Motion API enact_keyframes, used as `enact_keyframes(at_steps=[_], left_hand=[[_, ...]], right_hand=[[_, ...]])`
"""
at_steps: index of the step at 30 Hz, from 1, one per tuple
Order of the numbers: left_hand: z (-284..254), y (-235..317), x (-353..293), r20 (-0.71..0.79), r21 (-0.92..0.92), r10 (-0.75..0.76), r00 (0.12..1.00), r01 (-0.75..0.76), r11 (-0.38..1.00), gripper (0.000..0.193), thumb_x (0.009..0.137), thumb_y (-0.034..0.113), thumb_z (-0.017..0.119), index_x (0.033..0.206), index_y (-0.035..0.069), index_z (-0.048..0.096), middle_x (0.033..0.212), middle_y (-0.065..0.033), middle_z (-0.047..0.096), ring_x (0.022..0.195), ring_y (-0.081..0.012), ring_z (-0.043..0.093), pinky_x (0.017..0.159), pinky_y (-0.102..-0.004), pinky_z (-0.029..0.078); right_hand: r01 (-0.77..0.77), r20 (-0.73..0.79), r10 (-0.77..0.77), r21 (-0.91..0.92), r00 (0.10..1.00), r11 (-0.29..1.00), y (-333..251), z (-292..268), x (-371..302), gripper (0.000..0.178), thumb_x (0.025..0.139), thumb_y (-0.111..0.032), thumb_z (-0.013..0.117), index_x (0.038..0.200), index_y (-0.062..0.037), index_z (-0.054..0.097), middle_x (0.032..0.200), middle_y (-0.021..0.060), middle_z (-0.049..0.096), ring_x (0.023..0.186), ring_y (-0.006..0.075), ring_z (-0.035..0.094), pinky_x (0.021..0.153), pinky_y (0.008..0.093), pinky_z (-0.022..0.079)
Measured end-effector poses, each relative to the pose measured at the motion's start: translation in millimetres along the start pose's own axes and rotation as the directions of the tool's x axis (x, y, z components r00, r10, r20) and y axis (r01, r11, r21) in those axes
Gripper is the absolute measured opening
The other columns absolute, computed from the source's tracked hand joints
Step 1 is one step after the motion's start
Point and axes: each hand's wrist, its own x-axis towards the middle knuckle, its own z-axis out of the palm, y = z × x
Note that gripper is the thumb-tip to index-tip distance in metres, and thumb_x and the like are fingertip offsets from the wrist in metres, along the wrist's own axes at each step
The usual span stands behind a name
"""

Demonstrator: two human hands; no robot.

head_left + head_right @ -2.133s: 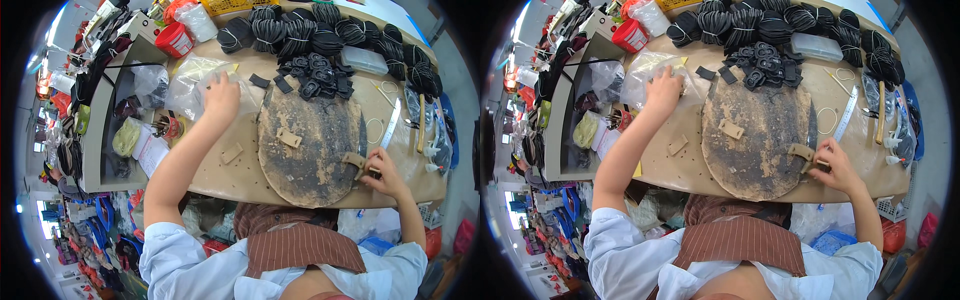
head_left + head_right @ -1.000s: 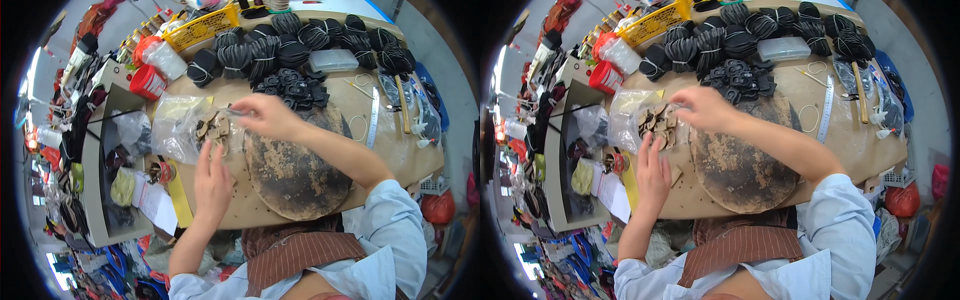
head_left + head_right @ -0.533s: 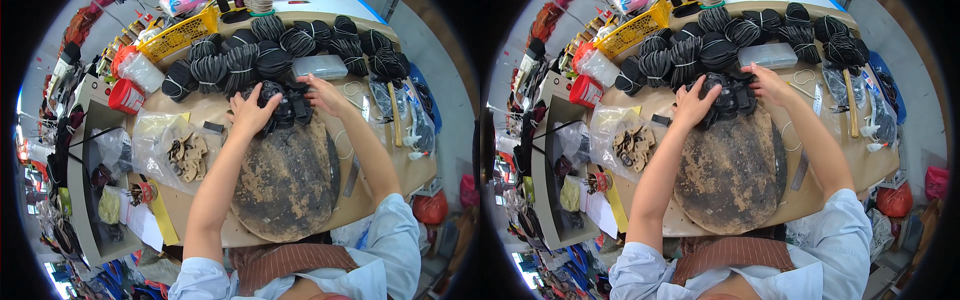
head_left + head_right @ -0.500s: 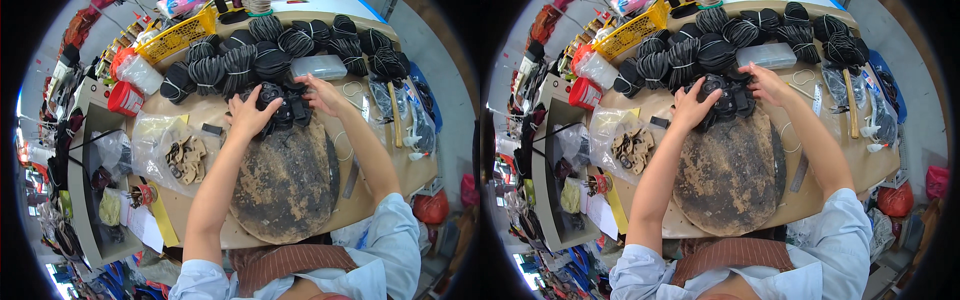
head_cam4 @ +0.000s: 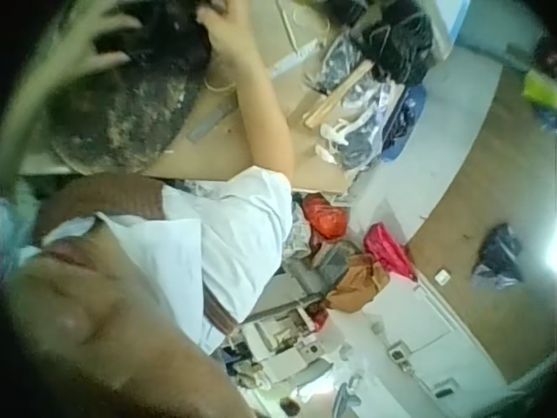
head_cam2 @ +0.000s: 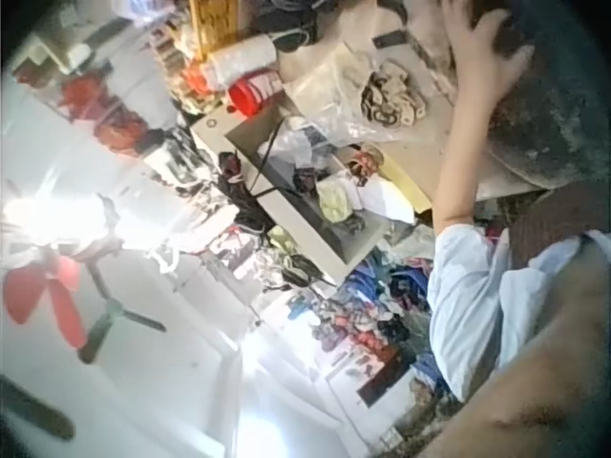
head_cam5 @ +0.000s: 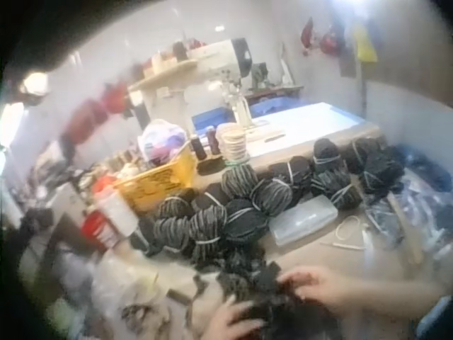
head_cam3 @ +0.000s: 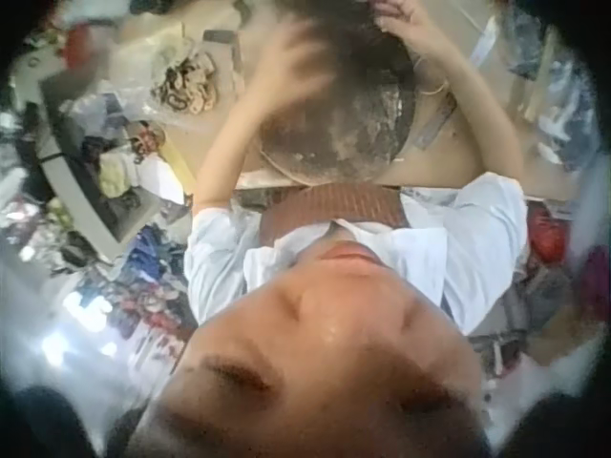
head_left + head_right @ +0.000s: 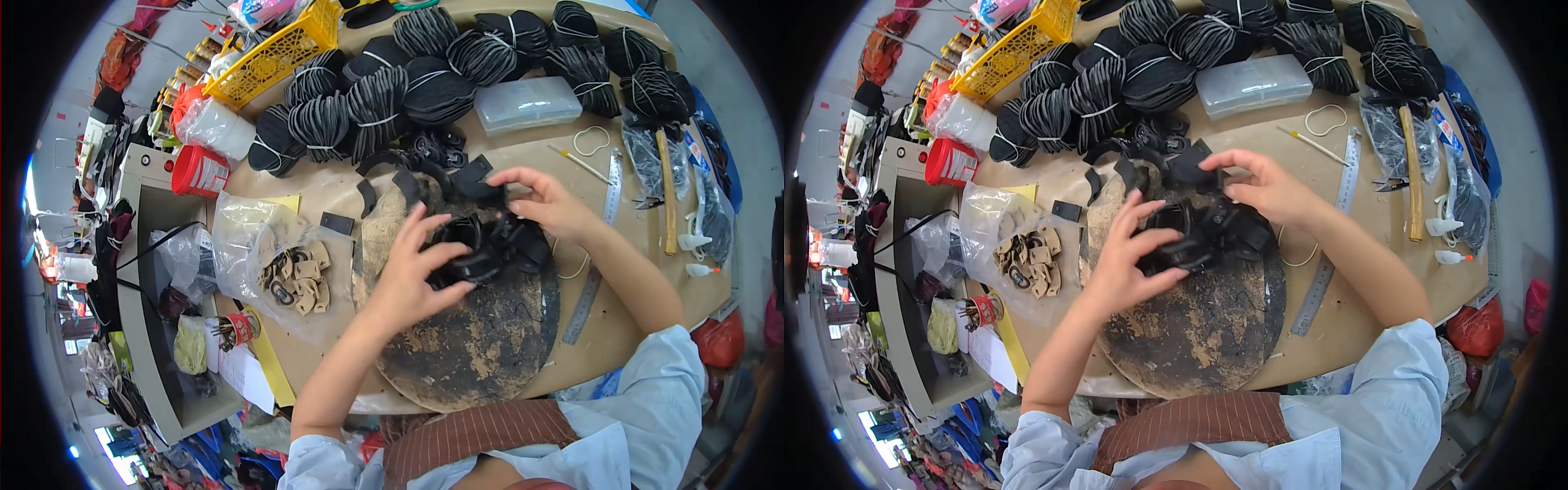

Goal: The person assembles small black plastic buckles by hand, attaching them to cardboard tags. They sort the components on a cluttered workbench, pick up individual buckles and tags, and snap them together. The person then places the assembled units into a clear plastic bag.

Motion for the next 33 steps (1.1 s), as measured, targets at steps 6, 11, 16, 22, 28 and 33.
enact_keyframes(at_steps=[6,11,16,22,28,33], left_hand=[[19.1,23.6,-44.6,-0.146,0.029,-0.122,0.982,0.128,0.991,0.041,0.062,0.002,0.078,0.101,0.014,0.069,0.133,-0.0198,0.043,0.118,-0.0363,0.049,0.097,-0.0394,0.043],[33.4,28.9,-76.7,-0.268,-0.007,-0.137,0.954,0.14,0.99,0.024,0.069,0.005,0.076,0.091,0.015,0.072,0.128,-0.0185,0.049,0.112,-0.0346,0.053,0.09,-0.038,0.046],[40.1,33.6,-101.9,-0.268,0.069,-0.155,0.951,0.18,0.981,0.026,0.067,-0.001,0.072,0.089,0.012,0.071,0.127,-0.0177,0.05,0.106,-0.0325,0.056,0.085,-0.037,0.048],[38.8,40.1,-122.4,-0.266,-0.061,-0.052,0.963,0.037,0.997,0.024,0.065,-0.009,0.066,0.085,0.006,0.069,0.106,-0.0105,0.064,0.095,-0.028,0.061,0.081,-0.0344,0.05],[29.5,50.7,-137.6,-0.321,-0.085,-0.129,0.938,0.107,0.991,0.023,0.067,-0.014,0.064,0.08,0.004,0.068,0.095,-0.0083,0.067,0.089,-0.0255,0.063,0.077,-0.0326,0.051],[16.5,48.9,-138.5,-0.278,-0.122,-0.127,0.952,0.096,0.988,0.025,0.071,-0.008,0.063,0.092,0.003,0.066,0.095,-0.0101,0.067,0.086,-0.0241,0.064,0.077,-0.0323,0.051]], right_hand=[[0.02,-0.157,-0.036,-0.105,0.987,0.994,-0.7,-23.1,-41.4,0.03,0.085,0.004,0.05,0.114,-0.0051,0.051,0.118,0.0034,0.053,0.083,0.0065,0.055,0.075,0.0216,0.046],[-0.043,-0.241,-0.012,-0.22,0.97,0.975,-4.2,-41.7,-58.3,0.025,0.085,-0.001,0.053,0.11,-0.0046,0.056,0.104,0.0025,0.06,0.079,0.0067,0.055,0.072,0.0226,0.046],[0.198,-0.026,-0.384,-0.824,0.923,0.531,-10.5,-17.5,-59.0,0.027,0.079,-0.01,0.064,0.105,-0.0087,0.063,0.11,0.0049,0.061,0.099,0.0187,0.057,0.085,0.0336,0.044],[0.492,0.446,-0.257,-0.857,0.858,0.156,-8.1,26.3,-58.4,0.034,0.062,-0.01,0.074,0.095,-0.0142,0.065,0.115,0.0025,0.057,0.109,0.0248,0.052,0.093,0.0431,0.037],[0.383,0.347,-0.161,-0.84,0.924,0.385,-18.7,3.1,-71.4,0.028,0.063,-0.008,0.074,0.089,-0.0119,0.065,0.102,0.0049,0.058,0.101,0.0269,0.054,0.088,0.0395,0.039],[0.383,0.324,-0.208,-0.716,0.923,0.584,-30.5,-14.5,-60.8,0.028,0.074,-0.018,0.069,0.099,-0.0051,0.065,0.105,0.0078,0.061,0.102,0.0261,0.056,0.091,0.0382,0.041]])
